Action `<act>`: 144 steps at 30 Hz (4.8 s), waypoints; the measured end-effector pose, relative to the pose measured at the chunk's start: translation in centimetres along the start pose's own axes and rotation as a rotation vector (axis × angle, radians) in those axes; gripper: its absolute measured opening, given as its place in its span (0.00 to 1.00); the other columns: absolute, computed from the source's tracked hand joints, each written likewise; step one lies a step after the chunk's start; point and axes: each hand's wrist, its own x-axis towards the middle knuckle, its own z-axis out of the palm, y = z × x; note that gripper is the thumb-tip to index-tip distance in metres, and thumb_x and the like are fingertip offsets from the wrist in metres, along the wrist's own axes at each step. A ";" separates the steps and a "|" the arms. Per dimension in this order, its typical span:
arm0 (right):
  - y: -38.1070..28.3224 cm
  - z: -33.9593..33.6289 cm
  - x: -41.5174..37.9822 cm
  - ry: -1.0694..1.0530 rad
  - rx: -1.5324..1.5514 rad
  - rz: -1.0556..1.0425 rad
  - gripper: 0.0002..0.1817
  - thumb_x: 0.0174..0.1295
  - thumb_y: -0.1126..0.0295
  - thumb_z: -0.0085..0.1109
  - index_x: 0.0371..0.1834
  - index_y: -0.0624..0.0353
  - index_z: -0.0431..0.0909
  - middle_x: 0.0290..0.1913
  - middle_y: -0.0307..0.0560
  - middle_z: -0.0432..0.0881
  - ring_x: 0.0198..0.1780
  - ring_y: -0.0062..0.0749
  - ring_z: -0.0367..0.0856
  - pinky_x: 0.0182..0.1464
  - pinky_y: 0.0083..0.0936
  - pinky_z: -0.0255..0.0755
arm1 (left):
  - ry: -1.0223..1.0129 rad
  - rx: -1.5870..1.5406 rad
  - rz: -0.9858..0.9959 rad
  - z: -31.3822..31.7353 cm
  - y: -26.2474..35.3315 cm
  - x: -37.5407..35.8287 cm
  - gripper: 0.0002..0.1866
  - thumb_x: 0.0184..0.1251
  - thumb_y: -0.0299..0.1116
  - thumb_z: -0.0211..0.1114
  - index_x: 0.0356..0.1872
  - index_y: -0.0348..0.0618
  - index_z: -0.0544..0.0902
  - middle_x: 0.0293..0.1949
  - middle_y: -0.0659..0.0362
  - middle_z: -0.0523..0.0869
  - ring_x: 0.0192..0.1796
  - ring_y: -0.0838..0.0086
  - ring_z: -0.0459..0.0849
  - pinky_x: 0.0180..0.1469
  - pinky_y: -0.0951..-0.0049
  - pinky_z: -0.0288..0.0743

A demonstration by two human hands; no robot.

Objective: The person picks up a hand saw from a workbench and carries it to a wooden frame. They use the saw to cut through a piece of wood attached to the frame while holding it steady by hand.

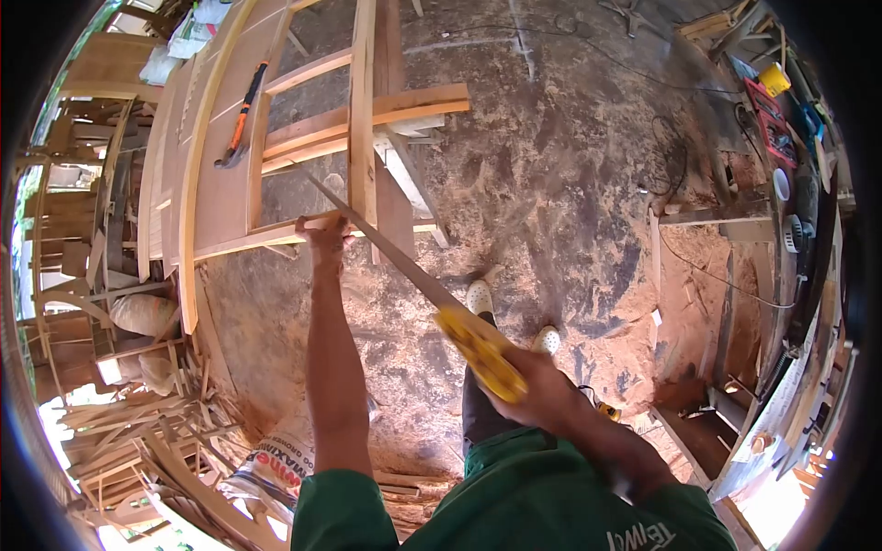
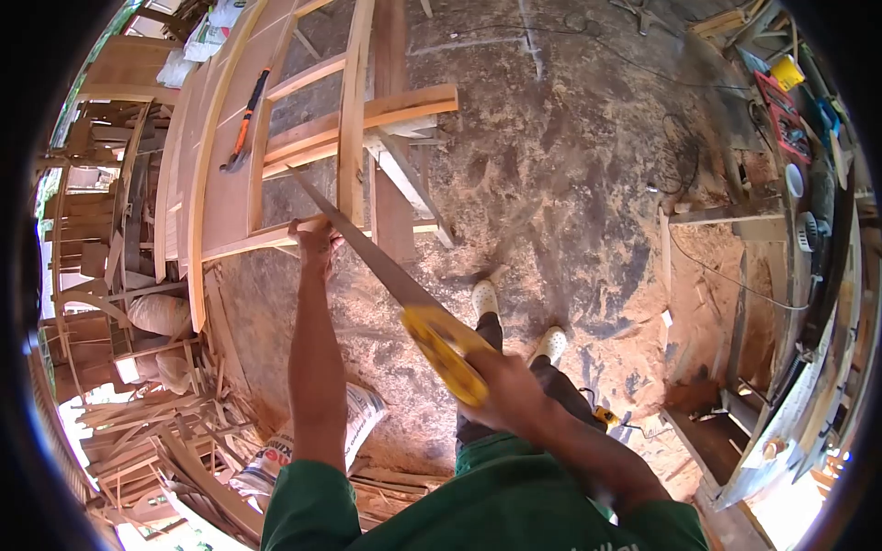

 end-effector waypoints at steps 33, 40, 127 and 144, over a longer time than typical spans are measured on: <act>4.3 -1.9 -9.9 -0.100 0.321 0.377 0.12 0.50 0.72 0.68 0.37 0.63 0.78 0.29 0.54 0.82 0.26 0.44 0.84 0.27 0.29 0.77 | -0.108 -0.079 -0.029 -0.6 -2.4 3.0 0.42 0.60 0.22 0.63 0.64 0.56 0.40 0.42 0.51 0.77 0.34 0.71 0.79 0.29 0.73 0.78; 3.6 1.2 0.0 0.050 -0.148 -0.073 0.07 0.54 0.72 0.66 0.33 0.63 0.79 0.26 0.51 0.82 0.25 0.41 0.83 0.28 0.25 0.76 | 0.061 -0.006 0.087 1.5 -0.4 0.4 0.51 0.55 0.25 0.71 0.65 0.53 0.36 0.44 0.47 0.77 0.32 0.68 0.79 0.29 0.73 0.79; 7.2 1.4 -1.7 0.082 -0.169 -0.140 0.07 0.55 0.72 0.65 0.25 0.62 0.78 0.22 0.49 0.80 0.21 0.33 0.81 0.23 0.24 0.72 | 0.007 -0.226 0.006 1.5 -0.9 0.8 0.10 0.57 0.36 0.69 0.35 0.42 0.83 0.25 0.64 0.80 0.27 0.80 0.76 0.26 0.78 0.68; 3.1 -6.3 -14.6 -0.033 -0.261 -0.191 0.09 0.53 0.75 0.64 0.37 0.65 0.81 0.26 0.48 0.83 0.27 0.31 0.85 0.30 0.21 0.77 | 0.105 -0.356 -0.020 0.5 -2.2 2.9 0.11 0.60 0.32 0.66 0.38 0.35 0.79 0.32 0.56 0.81 0.30 0.71 0.82 0.29 0.73 0.81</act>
